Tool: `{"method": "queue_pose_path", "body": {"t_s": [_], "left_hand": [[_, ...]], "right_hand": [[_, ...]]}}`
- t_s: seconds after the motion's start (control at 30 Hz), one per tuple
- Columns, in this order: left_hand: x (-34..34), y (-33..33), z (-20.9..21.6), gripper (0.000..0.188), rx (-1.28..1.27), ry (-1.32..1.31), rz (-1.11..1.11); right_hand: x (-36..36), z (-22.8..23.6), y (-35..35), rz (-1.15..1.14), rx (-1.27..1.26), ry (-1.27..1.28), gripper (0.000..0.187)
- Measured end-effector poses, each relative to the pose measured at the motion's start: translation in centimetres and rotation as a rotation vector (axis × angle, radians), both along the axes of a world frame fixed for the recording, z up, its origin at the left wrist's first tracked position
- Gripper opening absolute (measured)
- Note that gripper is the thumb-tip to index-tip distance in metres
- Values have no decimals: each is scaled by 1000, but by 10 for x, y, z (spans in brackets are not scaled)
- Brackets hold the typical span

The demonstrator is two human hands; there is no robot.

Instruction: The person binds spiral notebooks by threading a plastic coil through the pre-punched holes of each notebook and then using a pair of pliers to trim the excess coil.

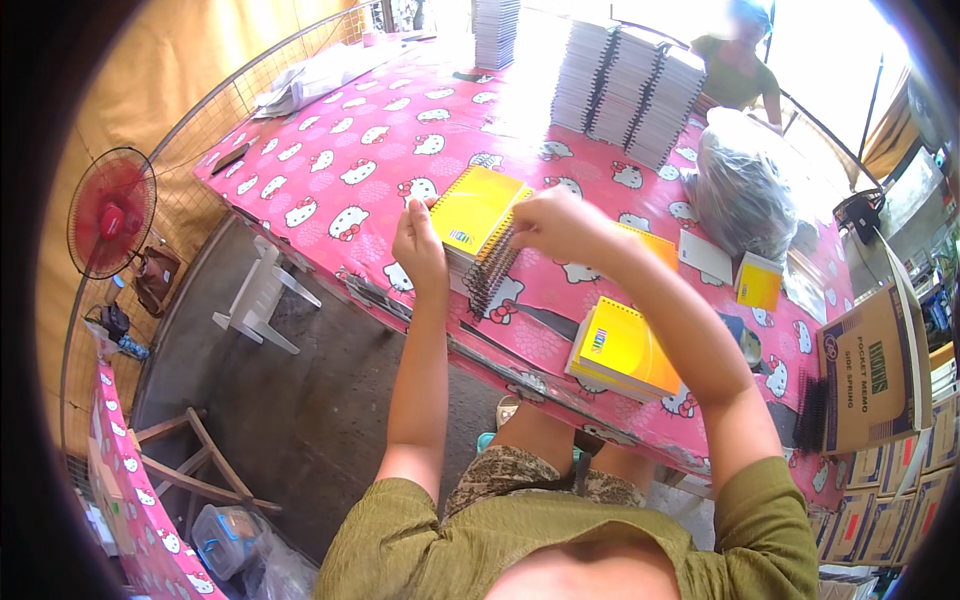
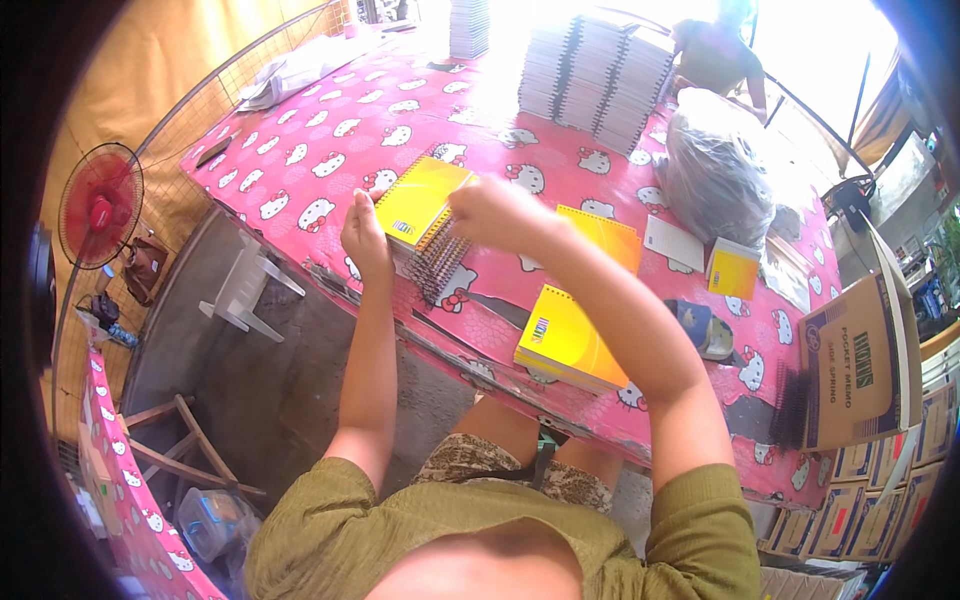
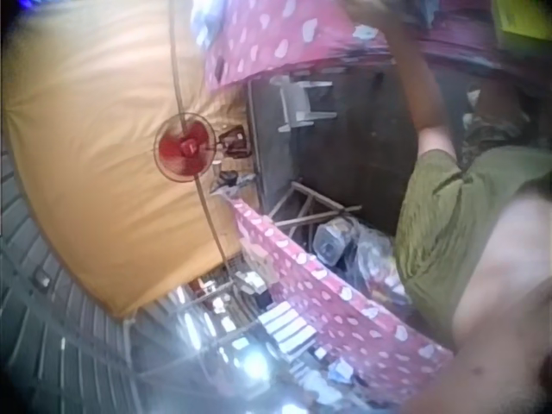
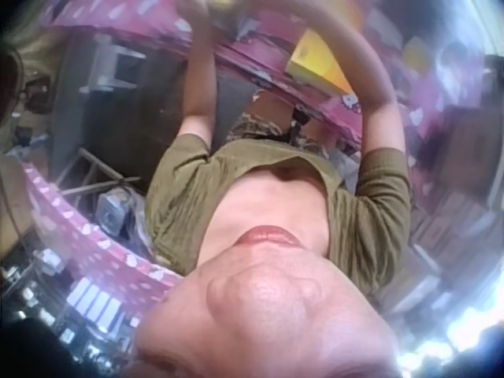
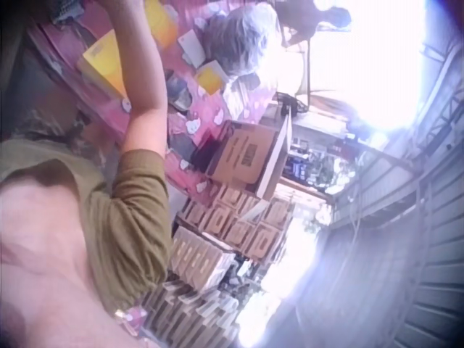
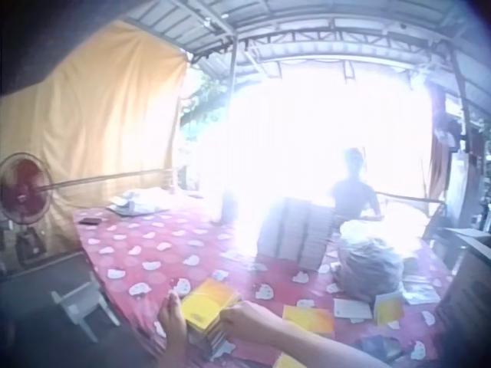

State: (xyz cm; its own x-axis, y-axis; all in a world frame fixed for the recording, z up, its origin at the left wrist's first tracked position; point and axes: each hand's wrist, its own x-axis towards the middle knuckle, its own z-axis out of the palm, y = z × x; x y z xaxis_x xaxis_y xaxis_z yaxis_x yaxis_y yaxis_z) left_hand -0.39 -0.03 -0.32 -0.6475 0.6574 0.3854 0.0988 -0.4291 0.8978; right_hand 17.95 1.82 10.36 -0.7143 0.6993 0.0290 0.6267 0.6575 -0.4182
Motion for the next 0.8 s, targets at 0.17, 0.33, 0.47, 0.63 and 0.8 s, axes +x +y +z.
{"method": "queue_pose_path", "body": {"t_s": [0.17,0.33,0.47,0.63,0.8], "left_hand": [[18,10,7,47,121,-125,-6],[20,6,4,48,109,-184,-21],[26,14,1,45,131,-191,-41],[-11,-3,11,31,86,-47,58],[9,-62,73,23,213,37,-215]], "right_hand": [[23,-33,64,11,317,92,56],[-4,-13,81,123,129,28,51],[7,-13,85,112,125,-30,50],[101,6,33,-220,356,273,63],[364,-40,-74,-1147,298,93,53]]}}
